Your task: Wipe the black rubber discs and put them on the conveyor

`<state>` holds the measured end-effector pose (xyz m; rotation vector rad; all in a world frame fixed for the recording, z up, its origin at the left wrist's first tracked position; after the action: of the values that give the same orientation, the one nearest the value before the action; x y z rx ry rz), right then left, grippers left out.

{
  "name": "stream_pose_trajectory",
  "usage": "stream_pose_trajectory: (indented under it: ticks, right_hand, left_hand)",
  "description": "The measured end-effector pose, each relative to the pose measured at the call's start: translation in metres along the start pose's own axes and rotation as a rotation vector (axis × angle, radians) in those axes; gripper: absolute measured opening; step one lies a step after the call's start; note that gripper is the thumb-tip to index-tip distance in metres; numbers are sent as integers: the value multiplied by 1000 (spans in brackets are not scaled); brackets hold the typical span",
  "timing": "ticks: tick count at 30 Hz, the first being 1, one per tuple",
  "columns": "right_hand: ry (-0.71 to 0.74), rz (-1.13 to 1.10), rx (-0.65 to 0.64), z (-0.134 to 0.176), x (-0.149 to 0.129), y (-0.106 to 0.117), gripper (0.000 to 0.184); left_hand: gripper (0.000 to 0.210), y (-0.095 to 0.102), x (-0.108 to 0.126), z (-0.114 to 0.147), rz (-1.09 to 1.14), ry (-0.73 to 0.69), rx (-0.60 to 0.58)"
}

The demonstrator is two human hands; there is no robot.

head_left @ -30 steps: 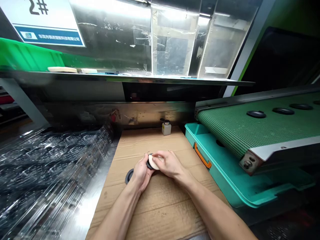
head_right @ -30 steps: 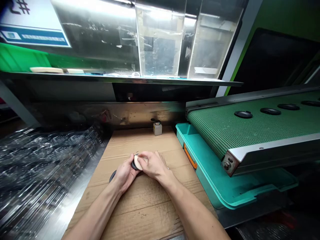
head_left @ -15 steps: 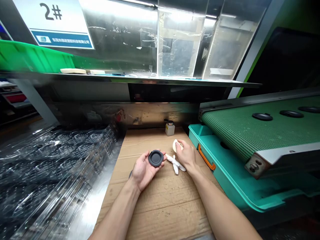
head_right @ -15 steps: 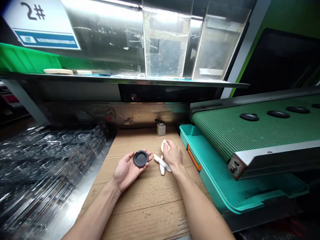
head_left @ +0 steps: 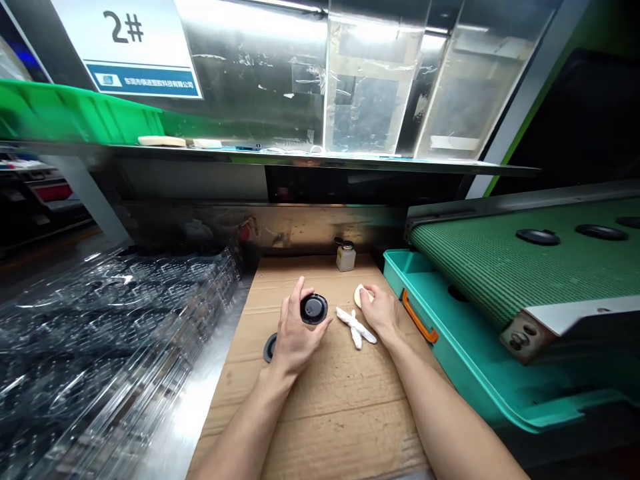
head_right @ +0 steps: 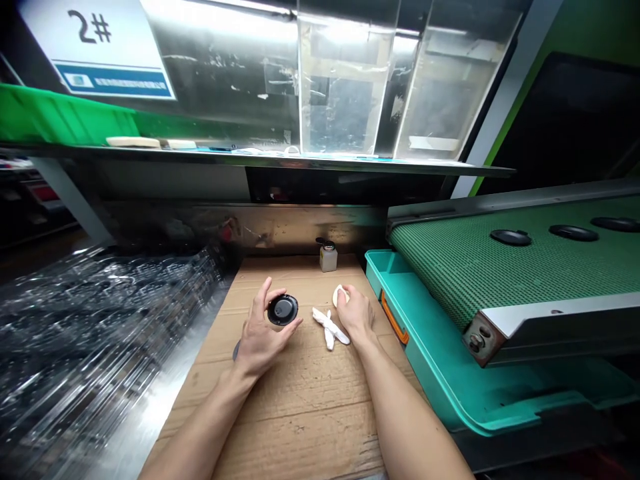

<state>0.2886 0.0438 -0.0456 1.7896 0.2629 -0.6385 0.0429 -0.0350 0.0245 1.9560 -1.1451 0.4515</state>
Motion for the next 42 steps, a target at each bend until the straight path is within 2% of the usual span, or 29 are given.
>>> stream_pose_trajectory:
  ticks: [6,13,19,21,23,25,26,29,33,38,42]
  right_hand:
    - [-6,9,-24,-1,0,-2,41]
    - [-18,7,-20,-1,1,-1,40]
    - [-31,-3,-33,0,0,0,39]
    - [-39,-5,-35,0,-1,1,39]
    - [-42,-3,-38,1,-2,2,39]
    - [-55,2,-49,1,-2,2,38]
    - [-60,3,-57,2,-2,2,38]
    - [-66,-12,-64,2,-2,3,39]
    - [-65,-24,-59,2,-3,4,38]
    - [-51,-46,-72,2,-5,8,33]
    - [-57,-67,-80,3,-5,11,32]
  left_hand:
    - [91,1,5,0,-108,-45,25]
    - [91,-4,-8,1,-90,38,-11]
    - [87,-6,-9,0,-78,68,-28]
    - [79,-6,-10,-1,-80,69,-26]
    - [57,-4,-14,-2,-119,96,-36]
    - [37,-1,-24,-3,-163,181,-64]
    - [35,1,-29,-4,-172,242,-77]
    - [39,9,-43,-6,-157,399,-80]
    - [40,7,-58,-26,-266,442,-69]
    - [32,-23,-98,-73,-438,377,-271]
    - [41,-23,-139,-90,-556,462,-412]
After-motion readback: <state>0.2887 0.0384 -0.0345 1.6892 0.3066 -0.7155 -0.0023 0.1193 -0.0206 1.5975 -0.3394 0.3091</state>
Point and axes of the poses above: each hand's wrist, its own z-axis away from the middle knuckle, its own y-axis out of the back of the hand, x = y × z, the point moved 9 cm from there along -z, towards the middle knuckle, and after that the axes turned 6 degrees about -x, right-handed, at the moved point
